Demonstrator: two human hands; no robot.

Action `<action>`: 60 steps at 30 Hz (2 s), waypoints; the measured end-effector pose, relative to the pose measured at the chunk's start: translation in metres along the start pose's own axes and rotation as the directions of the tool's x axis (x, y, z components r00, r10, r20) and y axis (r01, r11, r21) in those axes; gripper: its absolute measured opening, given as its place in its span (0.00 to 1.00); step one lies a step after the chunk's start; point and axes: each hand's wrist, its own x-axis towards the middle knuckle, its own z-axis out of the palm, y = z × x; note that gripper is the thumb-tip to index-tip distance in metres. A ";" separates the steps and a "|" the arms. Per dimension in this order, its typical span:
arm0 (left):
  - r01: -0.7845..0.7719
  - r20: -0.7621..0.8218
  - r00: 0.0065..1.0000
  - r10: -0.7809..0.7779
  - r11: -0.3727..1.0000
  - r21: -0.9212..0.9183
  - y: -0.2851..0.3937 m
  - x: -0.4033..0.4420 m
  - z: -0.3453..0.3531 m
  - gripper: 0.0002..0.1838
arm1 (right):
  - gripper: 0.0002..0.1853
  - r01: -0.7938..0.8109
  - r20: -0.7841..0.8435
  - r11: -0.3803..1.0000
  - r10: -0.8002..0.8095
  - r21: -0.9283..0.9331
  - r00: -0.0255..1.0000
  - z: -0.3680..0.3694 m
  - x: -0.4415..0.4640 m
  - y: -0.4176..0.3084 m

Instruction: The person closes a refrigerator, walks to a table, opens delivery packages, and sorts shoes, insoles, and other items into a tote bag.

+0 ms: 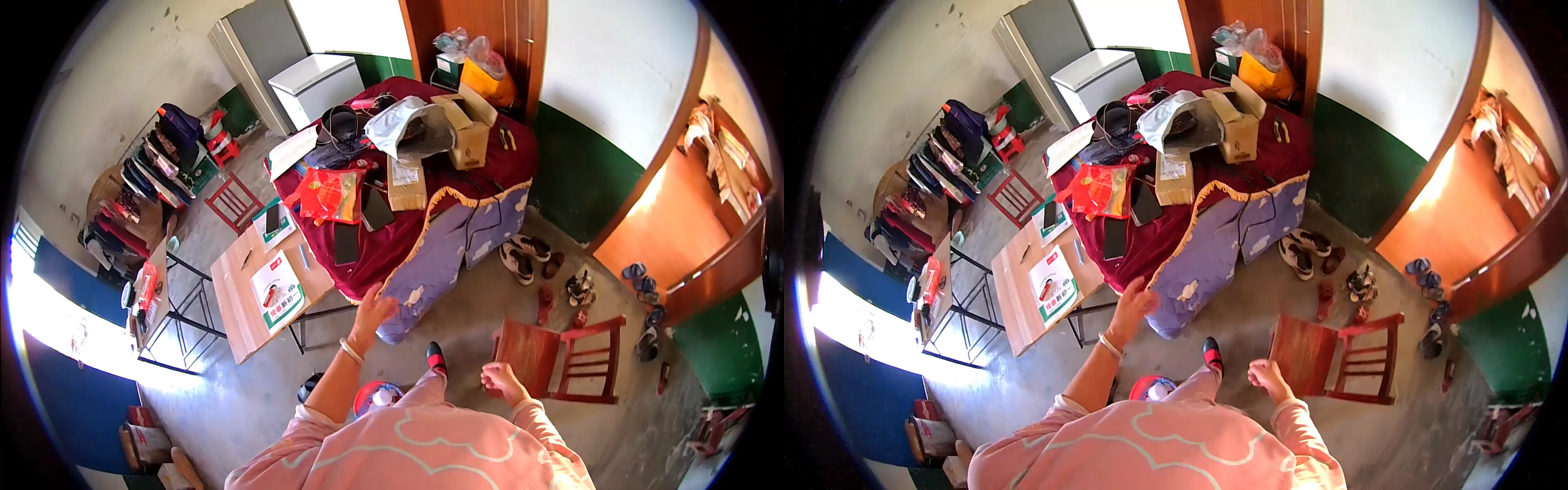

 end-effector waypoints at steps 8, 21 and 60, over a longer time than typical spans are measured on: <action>-0.194 -0.135 0.972 0.194 0.981 0.017 0.109 0.161 0.029 0.38 | 0.12 0.137 0.126 0.990 -0.142 0.045 0.982 0.017 0.115 -0.209; -0.306 -0.075 0.626 0.777 0.332 0.892 0.179 0.326 0.066 0.43 | 0.35 0.322 0.065 0.914 -0.348 0.248 0.935 0.045 0.266 -0.487; -0.422 -0.105 0.789 0.606 0.658 0.624 0.292 0.374 0.060 0.06 | 0.31 0.589 0.674 -0.539 -0.738 -0.602 0.014 0.123 0.335 -0.658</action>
